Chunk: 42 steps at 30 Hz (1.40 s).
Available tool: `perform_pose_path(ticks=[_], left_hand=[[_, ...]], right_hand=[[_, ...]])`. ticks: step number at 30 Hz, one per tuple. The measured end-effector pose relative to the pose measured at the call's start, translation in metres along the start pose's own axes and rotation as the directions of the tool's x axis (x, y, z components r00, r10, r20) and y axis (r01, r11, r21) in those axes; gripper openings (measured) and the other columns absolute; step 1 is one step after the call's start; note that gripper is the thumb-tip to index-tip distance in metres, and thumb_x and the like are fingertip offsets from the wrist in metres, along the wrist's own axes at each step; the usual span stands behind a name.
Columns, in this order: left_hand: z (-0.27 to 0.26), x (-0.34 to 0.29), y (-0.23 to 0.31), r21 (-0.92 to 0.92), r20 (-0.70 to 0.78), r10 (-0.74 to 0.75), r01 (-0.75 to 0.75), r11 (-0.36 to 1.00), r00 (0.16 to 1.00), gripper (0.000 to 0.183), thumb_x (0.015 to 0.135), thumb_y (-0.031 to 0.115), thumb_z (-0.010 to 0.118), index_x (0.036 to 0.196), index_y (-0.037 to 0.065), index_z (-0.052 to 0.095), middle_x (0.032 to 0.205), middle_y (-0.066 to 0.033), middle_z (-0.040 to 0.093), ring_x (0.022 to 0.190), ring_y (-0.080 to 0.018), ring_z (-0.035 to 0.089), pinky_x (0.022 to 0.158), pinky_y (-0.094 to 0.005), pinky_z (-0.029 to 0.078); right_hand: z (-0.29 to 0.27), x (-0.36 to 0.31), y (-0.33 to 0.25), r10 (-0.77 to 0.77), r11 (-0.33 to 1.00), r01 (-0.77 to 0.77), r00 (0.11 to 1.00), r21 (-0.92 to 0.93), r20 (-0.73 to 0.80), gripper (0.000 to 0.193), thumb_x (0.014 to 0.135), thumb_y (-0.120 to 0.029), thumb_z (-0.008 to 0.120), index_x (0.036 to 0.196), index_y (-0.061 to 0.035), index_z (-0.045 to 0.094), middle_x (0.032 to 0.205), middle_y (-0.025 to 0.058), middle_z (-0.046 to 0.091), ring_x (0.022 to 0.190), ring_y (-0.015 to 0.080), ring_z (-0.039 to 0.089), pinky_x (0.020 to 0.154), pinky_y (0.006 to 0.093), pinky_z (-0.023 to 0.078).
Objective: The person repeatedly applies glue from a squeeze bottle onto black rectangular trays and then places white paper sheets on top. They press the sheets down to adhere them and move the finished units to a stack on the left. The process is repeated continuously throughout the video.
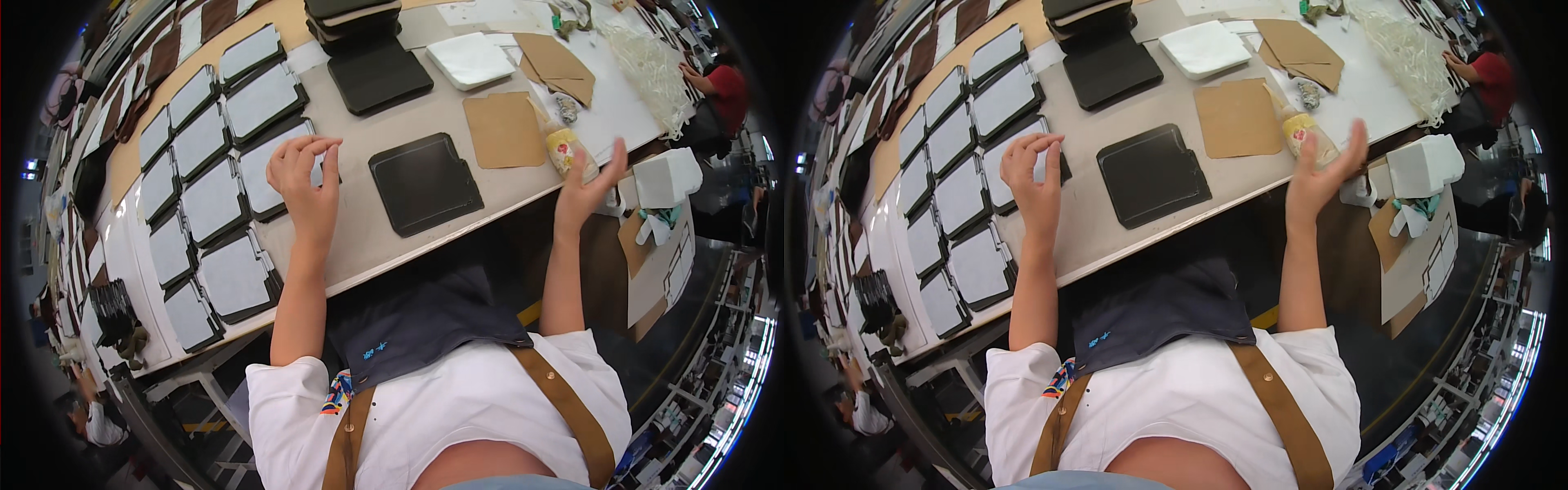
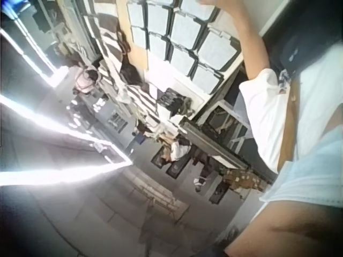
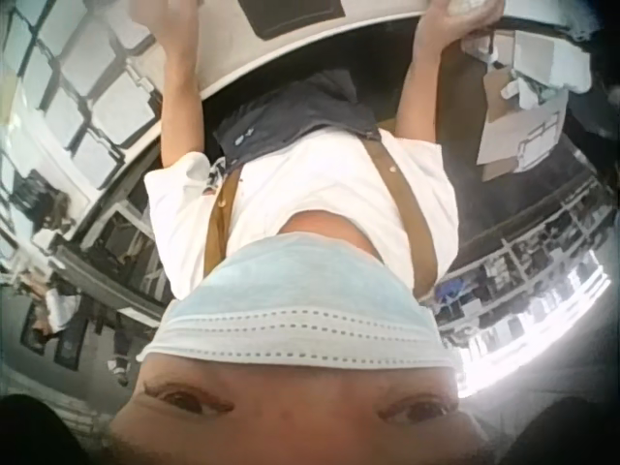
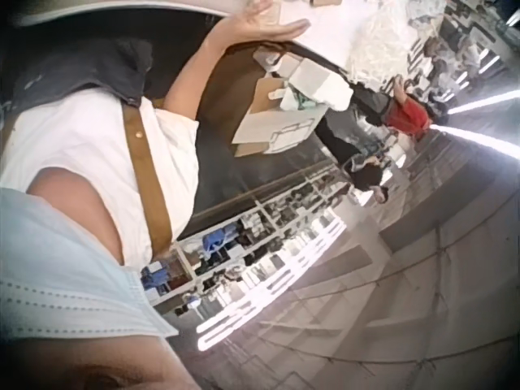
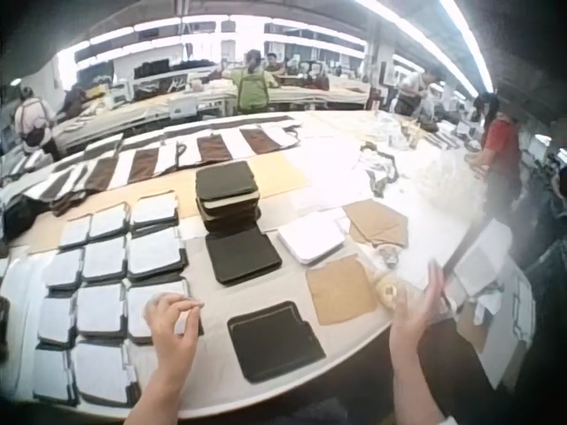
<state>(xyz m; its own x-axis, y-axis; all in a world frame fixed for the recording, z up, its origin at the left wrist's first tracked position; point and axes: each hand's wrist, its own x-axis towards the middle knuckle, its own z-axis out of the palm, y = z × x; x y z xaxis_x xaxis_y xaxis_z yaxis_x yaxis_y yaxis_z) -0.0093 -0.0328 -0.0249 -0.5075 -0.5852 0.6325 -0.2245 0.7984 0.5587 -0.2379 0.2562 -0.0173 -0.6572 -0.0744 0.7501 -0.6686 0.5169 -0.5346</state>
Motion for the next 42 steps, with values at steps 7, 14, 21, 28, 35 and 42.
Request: perform_pose_path(ticks=[7,14,21,28,35,42], left_hand=[[0.010,0.007,0.009,-0.015,0.027,0.045,-0.045,0.999,0.999,0.006,0.092,0.013,0.070,0.096,0.011,0.074,0.104,-0.0003,0.068,0.113,-0.0219,0.055,0.106,-0.0396,0.029],[0.007,0.009,0.019,-0.048,0.037,0.012,-0.011,0.999,0.999,0.007,0.089,0.011,0.072,0.096,0.013,0.074,0.103,0.0001,0.067,0.112,-0.0235,0.055,0.107,-0.0423,0.029],[0.055,0.061,0.068,-0.221,0.187,0.223,-0.180,0.959,0.957,0.007,0.091,0.013,0.070,0.097,0.010,0.073,0.105,-0.0035,0.069,0.109,-0.0243,0.058,0.104,-0.0423,0.033],[0.171,0.074,0.056,-0.055,0.307,0.340,-0.340,0.939,0.889,0.036,0.089,0.023,0.072,0.122,0.008,0.065,0.122,-0.0078,0.065,0.123,-0.0290,0.055,0.112,-0.0497,0.032],[0.167,0.089,0.067,-0.128,0.355,0.246,-0.214,0.969,0.902,0.047,0.096,0.032,0.068,0.134,0.006,0.057,0.134,-0.0118,0.061,0.131,-0.0284,0.051,0.118,-0.0467,0.029],[0.104,0.088,0.136,-0.688,0.723,-0.004,0.720,0.088,0.691,0.056,0.106,0.047,0.050,0.138,0.000,0.052,0.133,-0.0117,0.061,0.123,-0.0207,0.058,0.108,-0.0376,0.046]], right_hand=[[0.125,0.061,-0.043,-0.182,0.914,0.394,0.602,-0.091,0.777,0.021,0.091,-0.017,0.069,0.100,0.0014,0.067,0.113,0.0191,0.065,0.114,0.0328,0.064,0.095,0.0428,0.053],[0.159,0.064,-0.037,-0.223,0.827,0.551,0.510,-0.116,0.831,0.008,0.082,-0.004,0.069,0.090,-0.0014,0.067,0.095,0.0161,0.070,0.088,0.0360,0.071,0.079,0.0417,0.059],[0.163,0.099,-0.010,-0.138,0.978,0.207,0.562,0.022,0.816,0.014,0.083,-0.014,0.073,0.086,-0.0008,0.068,0.083,0.0176,0.071,0.086,0.0287,0.071,0.073,0.0401,0.056],[0.172,0.143,0.030,0.109,0.764,-0.638,0.273,0.096,0.956,0.024,0.094,-0.023,0.070,0.100,0.0002,0.070,0.085,0.0077,0.070,0.080,0.0170,0.070,0.071,0.0317,0.059],[0.099,0.231,0.069,0.182,0.833,-0.326,0.925,0.447,0.334,0.019,0.101,-0.020,0.062,0.102,-0.0023,0.067,0.083,0.0025,0.065,0.079,0.0095,0.062,0.071,0.0277,0.052],[0.025,0.111,-0.089,-0.589,0.807,0.426,0.638,0.410,0.497,0.021,0.082,-0.001,0.072,0.101,-0.0011,0.063,0.095,0.0127,0.063,0.087,0.0322,0.060,0.074,0.0386,0.049]])
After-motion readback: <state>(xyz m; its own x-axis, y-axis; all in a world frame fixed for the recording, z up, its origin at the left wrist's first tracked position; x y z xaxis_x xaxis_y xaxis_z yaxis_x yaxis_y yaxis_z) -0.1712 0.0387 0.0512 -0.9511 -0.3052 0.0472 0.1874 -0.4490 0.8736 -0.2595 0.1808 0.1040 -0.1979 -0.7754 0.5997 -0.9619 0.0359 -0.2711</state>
